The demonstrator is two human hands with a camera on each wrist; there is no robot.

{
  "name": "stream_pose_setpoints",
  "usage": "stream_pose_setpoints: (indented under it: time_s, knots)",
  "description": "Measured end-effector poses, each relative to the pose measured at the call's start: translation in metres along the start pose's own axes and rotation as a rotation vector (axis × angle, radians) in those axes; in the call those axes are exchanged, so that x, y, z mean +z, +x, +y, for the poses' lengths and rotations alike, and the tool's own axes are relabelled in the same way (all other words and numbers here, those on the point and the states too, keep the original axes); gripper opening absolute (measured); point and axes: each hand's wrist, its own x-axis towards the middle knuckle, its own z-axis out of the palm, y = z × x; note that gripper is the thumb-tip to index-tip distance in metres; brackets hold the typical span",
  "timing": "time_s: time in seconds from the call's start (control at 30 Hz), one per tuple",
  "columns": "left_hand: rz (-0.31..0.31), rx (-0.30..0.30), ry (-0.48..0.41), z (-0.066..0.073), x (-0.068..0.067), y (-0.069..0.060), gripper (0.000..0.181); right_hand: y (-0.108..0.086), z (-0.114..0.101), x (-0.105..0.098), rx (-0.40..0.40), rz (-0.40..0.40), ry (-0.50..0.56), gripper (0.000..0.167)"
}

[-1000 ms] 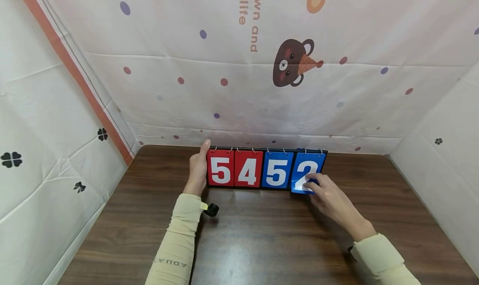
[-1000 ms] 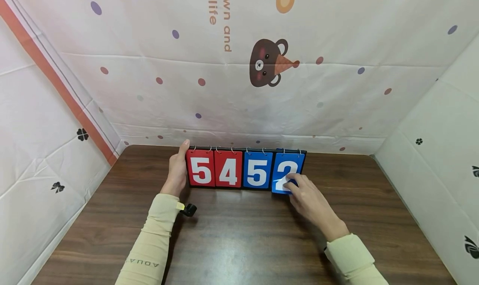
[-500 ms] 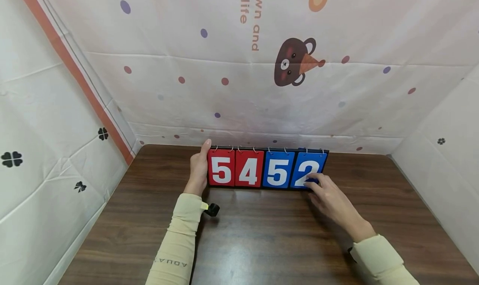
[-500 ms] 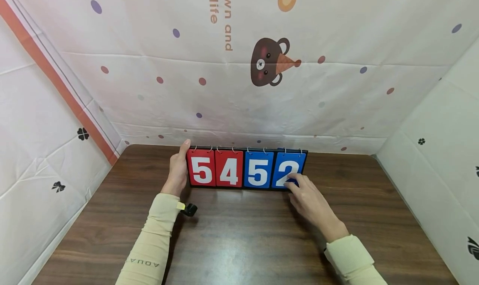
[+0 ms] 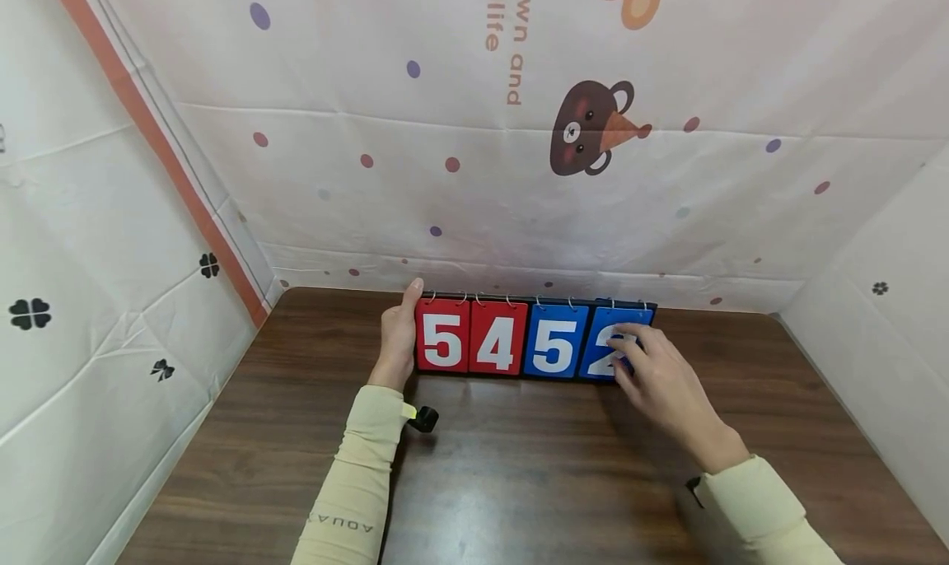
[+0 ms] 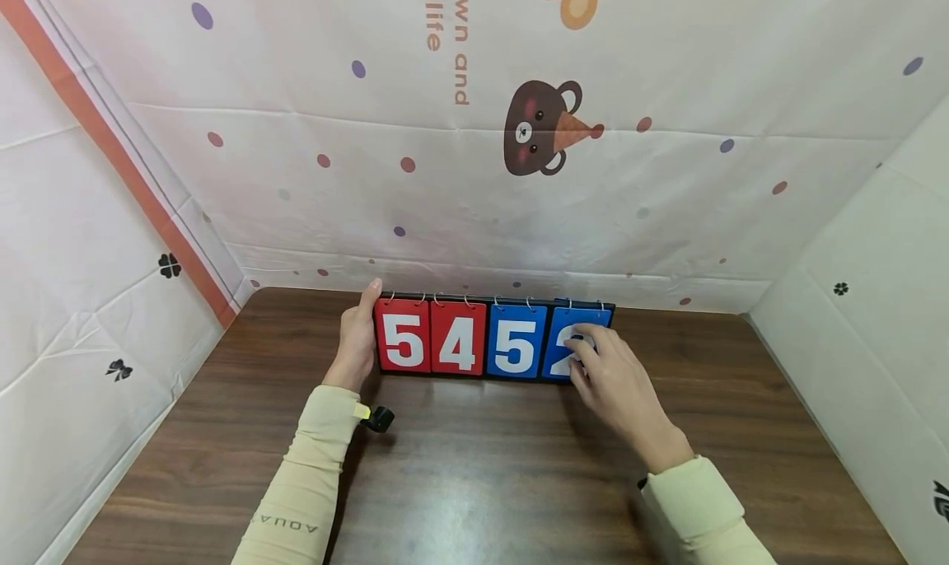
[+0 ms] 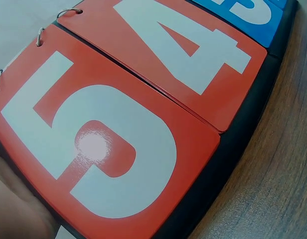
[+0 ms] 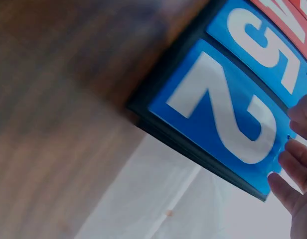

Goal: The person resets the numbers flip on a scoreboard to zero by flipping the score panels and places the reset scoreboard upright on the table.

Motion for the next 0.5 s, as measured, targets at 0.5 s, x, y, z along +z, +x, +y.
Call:
stream_pose_setpoints:
  time_s: [0.5]
  knots:
    - [-0.011, 0.010, -0.019, -0.002, 0.001, 0.001, 0.057, 0.068, 0.019, -0.015, 0.004, 0.147, -0.031, 0.040]
